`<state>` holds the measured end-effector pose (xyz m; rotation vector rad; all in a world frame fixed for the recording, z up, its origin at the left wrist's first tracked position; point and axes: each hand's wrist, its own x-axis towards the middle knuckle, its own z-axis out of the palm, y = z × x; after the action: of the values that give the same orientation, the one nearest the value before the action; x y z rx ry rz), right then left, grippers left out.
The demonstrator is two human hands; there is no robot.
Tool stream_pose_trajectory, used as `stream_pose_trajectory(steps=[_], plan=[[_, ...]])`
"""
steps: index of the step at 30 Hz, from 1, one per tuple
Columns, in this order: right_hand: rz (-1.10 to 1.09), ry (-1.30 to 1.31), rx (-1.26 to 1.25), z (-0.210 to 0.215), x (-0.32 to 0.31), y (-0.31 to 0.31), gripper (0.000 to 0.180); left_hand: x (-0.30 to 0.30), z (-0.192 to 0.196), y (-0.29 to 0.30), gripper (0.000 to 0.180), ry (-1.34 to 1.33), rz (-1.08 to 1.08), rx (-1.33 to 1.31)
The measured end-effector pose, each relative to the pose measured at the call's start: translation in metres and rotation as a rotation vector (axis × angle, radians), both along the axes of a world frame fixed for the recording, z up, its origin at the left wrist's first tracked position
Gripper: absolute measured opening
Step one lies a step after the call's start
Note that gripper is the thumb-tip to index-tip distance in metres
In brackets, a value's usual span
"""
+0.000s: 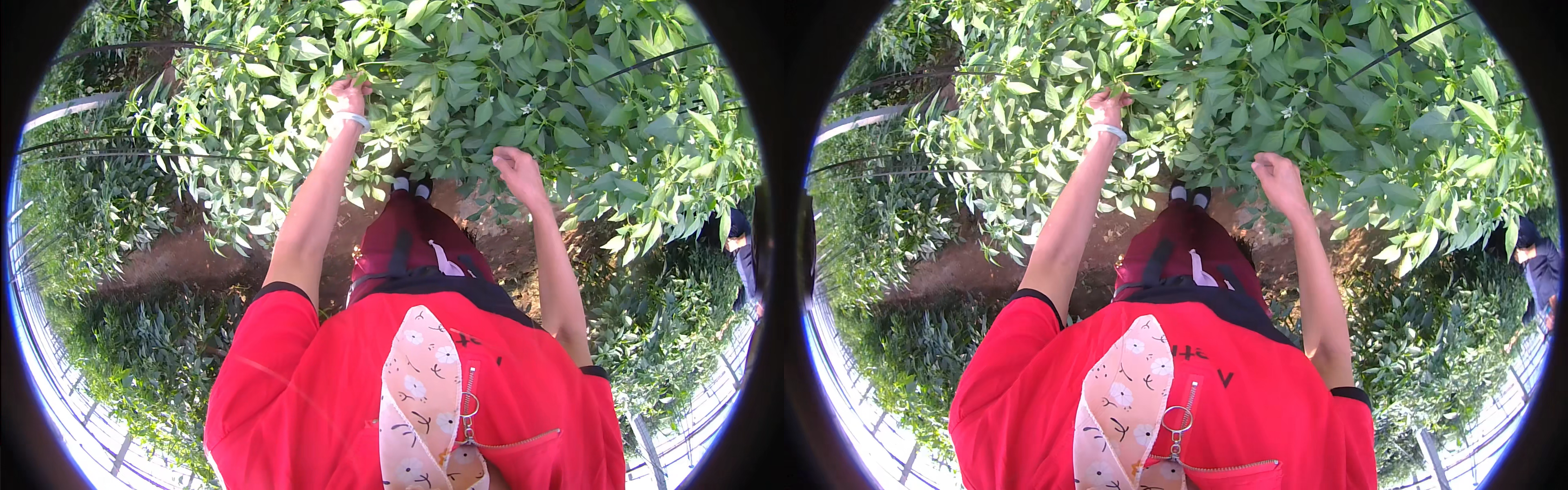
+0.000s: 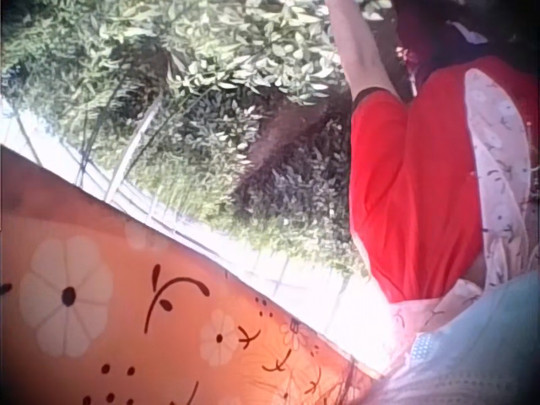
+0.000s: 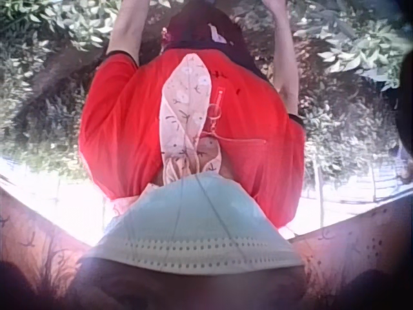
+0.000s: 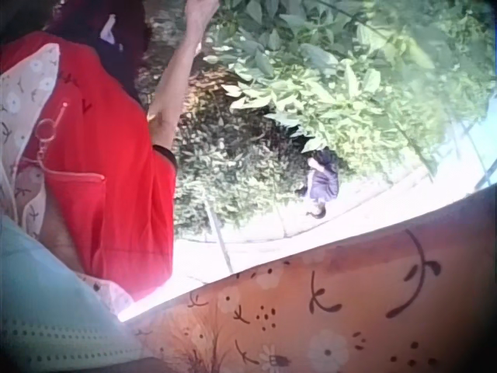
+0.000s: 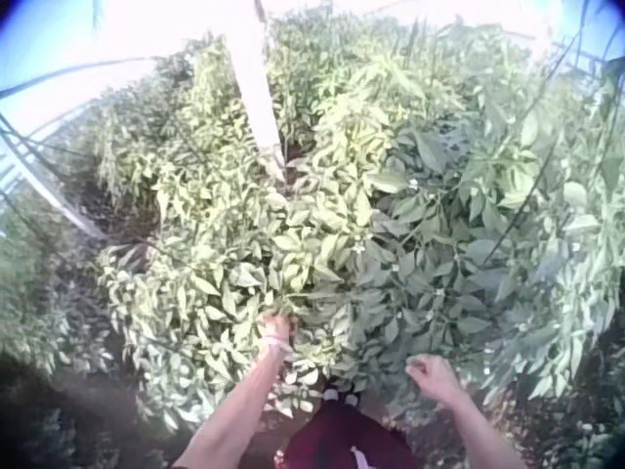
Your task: The person trims leaves and small branches from pepper plants in a greenhouse using their hands. They move along the row, reaching into the foliage to remove excess growth and place the cuttings on the ground.
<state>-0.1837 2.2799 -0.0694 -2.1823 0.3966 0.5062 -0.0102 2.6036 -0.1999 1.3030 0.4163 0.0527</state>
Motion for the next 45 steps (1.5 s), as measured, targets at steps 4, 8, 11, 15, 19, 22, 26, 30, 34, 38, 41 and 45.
stream_pose_trajectory(steps=[4, 8, 11, 15, 19, 22, 26, 30, 34, 38, 41, 45], plan=[[-0.16, 0.299, 0.155, -0.065, -0.009, 0.023, 0.053, -0.008, 0.004, 0.0, 0.015, 0.019, 0.109, 0.081], [-0.681, 0.526, 0.4, -0.148, -0.01, 0.054, 0.059, 0.015, -0.005, 0.014, 0.039, 0.155, -0.024, 0.012], [-1.063, 0.543, 0.829, -0.197, -0.013, 0.056, 0.021, 0.032, -0.002, 0.021, 0.023, 0.132, -0.027, 0.028], [-0.85, 0.412, 0.597, -0.174, -0.008, 0.059, 0.012, 0.054, -0.001, 0.026, 0.015, 0.103, -0.063, 0.074], [-0.779, 0.358, 0.722, -0.131, -0.016, 0.023, 0.016, 0.065, 0.009, 0.001, 0.025, -0.029, -0.185, 0.392], [-0.711, 0.278, 0.467, -0.119, -0.02, 0.005, 0.017, 0.04, 0.025, -0.053, 0.039, -0.152, -0.108, 0.663], [-0.707, 0.295, 0.496, -0.121, -0.02, 0.009, 0.02, 0.055, 0.005, -0.046, 0.033, -0.152, -0.507, 1.403], [-0.525, 0.356, 0.567, -0.134, -0.021, 0.027, 0.021, 0.051, 0.028, -0.017, 0.049, -0.096, -0.288, 0.853], [-0.15, 0.471, 0.403, -0.09, -0.004, 0.08, 0.03, 0.005, 0.031, -0.001, 0.048, -0.198, -0.115, 1.043], [0.161, 0.105, 0.373, -0.035, 0.044, 0.133, 0.028, -0.069, 0.063, -0.001, 0.039, -0.083, 0.009, 0.331], [0.276, -0.246, 0.398, 0.013, 0.1, 0.182, 0.028, -0.111, 0.017, 0.021, 0.03, 0.133, 0.413, 0.103], [0.461, -0.538, 0.293, 0.05, 0.174, 0.262, 0.045, -0.102, -0.006, 0.069, 0.036, 0.167, 0.72, -0.148]])
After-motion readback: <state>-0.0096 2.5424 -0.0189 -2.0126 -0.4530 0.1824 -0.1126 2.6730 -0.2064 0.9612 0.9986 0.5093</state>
